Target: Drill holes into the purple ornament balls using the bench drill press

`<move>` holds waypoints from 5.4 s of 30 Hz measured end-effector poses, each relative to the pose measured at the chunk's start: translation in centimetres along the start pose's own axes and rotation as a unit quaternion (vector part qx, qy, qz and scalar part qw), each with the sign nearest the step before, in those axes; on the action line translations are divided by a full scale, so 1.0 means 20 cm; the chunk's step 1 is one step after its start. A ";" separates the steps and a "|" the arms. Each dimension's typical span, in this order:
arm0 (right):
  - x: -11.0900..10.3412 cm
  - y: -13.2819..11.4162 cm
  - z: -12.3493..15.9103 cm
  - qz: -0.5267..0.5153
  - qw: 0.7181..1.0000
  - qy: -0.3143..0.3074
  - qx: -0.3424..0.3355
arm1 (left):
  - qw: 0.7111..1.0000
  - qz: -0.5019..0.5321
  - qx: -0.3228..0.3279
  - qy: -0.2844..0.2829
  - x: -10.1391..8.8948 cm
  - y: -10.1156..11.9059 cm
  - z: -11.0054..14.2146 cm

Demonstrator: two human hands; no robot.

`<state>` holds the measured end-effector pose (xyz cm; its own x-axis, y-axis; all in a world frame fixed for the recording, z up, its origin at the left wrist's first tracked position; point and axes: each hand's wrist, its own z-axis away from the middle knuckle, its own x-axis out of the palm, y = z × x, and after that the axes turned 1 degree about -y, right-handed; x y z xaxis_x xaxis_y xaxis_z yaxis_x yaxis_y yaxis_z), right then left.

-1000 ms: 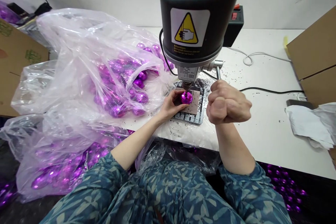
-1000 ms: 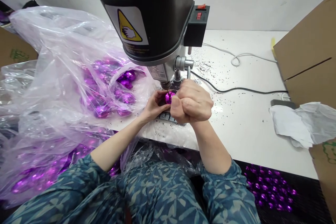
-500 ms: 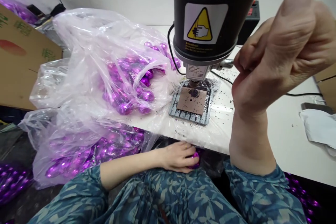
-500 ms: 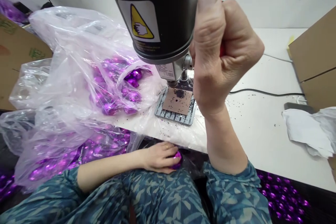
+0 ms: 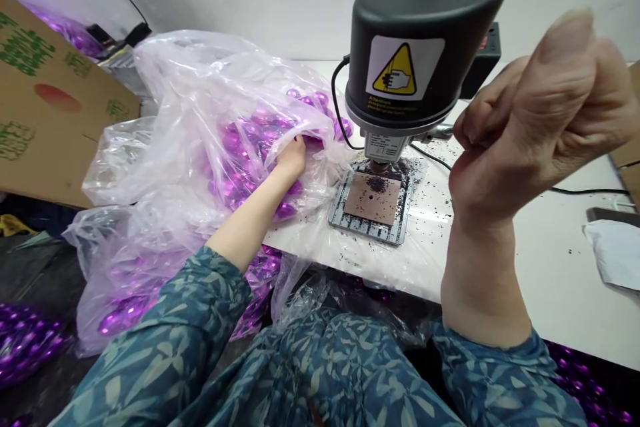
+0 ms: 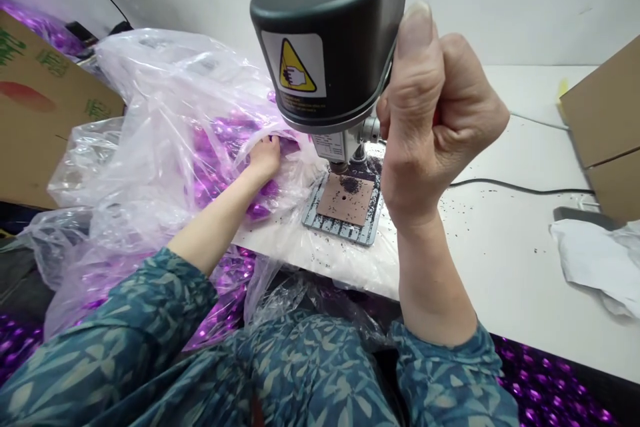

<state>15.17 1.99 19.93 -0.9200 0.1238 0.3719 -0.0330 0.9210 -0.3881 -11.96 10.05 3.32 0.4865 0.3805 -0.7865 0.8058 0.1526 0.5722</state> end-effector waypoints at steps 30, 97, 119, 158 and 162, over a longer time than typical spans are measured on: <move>-0.02 -0.01 0.03 0.072 0.997 -0.032 -0.011 | 0.885 0.384 0.095 -0.247 0.06 0.25 0.65; -0.13 0.07 0.21 0.017 0.975 -0.064 -0.211 | 0.916 0.342 0.160 -0.136 0.29 0.32 0.74; 0.03 0.00 -0.04 -0.025 1.000 -0.010 0.009 | 0.930 0.058 0.361 -0.028 0.00 -0.01 0.85; -0.01 -0.04 0.02 0.061 0.997 -0.042 -0.009 | 0.787 0.593 -0.064 -0.156 0.19 0.26 0.66; -0.02 -0.03 0.02 0.049 0.998 -0.045 -0.014 | 0.798 0.577 -0.009 -0.174 0.25 0.25 0.64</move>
<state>15.40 1.20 19.81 -0.9499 0.1810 0.2548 0.0687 0.9162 -0.3948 -1.11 0.99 -0.69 0.9677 0.0011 0.2522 -0.2508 -0.1013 0.9627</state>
